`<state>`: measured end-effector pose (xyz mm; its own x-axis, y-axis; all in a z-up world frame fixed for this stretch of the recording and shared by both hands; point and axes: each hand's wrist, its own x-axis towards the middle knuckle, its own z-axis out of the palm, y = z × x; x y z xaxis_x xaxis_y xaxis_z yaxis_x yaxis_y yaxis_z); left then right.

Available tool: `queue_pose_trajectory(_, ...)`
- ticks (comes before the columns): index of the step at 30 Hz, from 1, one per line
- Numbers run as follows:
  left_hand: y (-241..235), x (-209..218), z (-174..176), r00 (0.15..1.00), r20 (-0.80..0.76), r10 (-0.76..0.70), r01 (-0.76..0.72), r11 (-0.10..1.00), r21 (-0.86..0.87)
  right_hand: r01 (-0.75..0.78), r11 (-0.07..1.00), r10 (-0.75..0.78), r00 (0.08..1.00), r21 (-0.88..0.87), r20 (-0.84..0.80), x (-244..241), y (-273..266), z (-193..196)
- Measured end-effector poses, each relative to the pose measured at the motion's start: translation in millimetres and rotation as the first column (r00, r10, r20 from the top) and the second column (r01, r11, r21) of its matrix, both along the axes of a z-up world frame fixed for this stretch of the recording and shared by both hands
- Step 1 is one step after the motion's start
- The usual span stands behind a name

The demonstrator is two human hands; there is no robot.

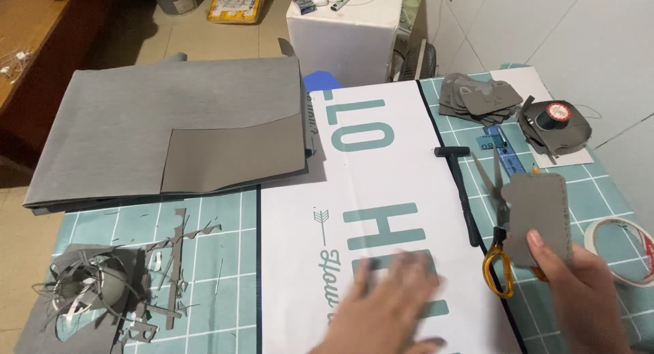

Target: Cutting and shaping a small piece of grey material using scissors on a workspace.

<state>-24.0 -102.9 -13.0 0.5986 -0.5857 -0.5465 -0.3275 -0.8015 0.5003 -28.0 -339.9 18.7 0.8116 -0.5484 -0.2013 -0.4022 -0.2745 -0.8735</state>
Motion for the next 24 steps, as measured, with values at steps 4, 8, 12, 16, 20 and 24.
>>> queue_pose_trajectory(4, 13, -15, -80, 0.547, 0.822, -0.159, 0.276, 0.961, 0.002, 0.081, 0.996, -0.084, 0.982, -0.022, -0.171, 1, 23, 30)
queue_pose_trajectory(8, 103, -5, 4, 0.649, -0.126, 0.751, -0.728, 0.660, 0.184, 0.137, 0.991, -0.136, 0.974, -0.005, -0.179, 2, 16, 22)
queue_pose_trajectory(12, 196, -15, -67, 0.193, 0.976, -0.101, -0.570, 0.798, 0.195, 0.079, 0.996, -0.083, 0.992, -0.047, -0.092, 2, 2, 4)
queue_pose_trajectory(16, 169, -4, -72, 0.337, 0.926, 0.172, -0.527, 0.849, 0.034, 0.109, 0.994, -0.108, 0.986, 0.000, -0.130, 5, 19, 16)
queue_pose_trajectory(20, 87, 31, -48, 0.523, 0.838, 0.156, -0.075, 0.988, -0.137, 0.100, 0.991, -0.116, 0.969, -0.084, -0.219, 4, 30, 24)
queue_pose_trajectory(24, 102, 67, -79, 0.129, 0.992, -0.005, -0.045, 0.999, 0.011, 0.120, 0.991, -0.133, 0.963, -0.066, -0.235, 2, 30, 24)
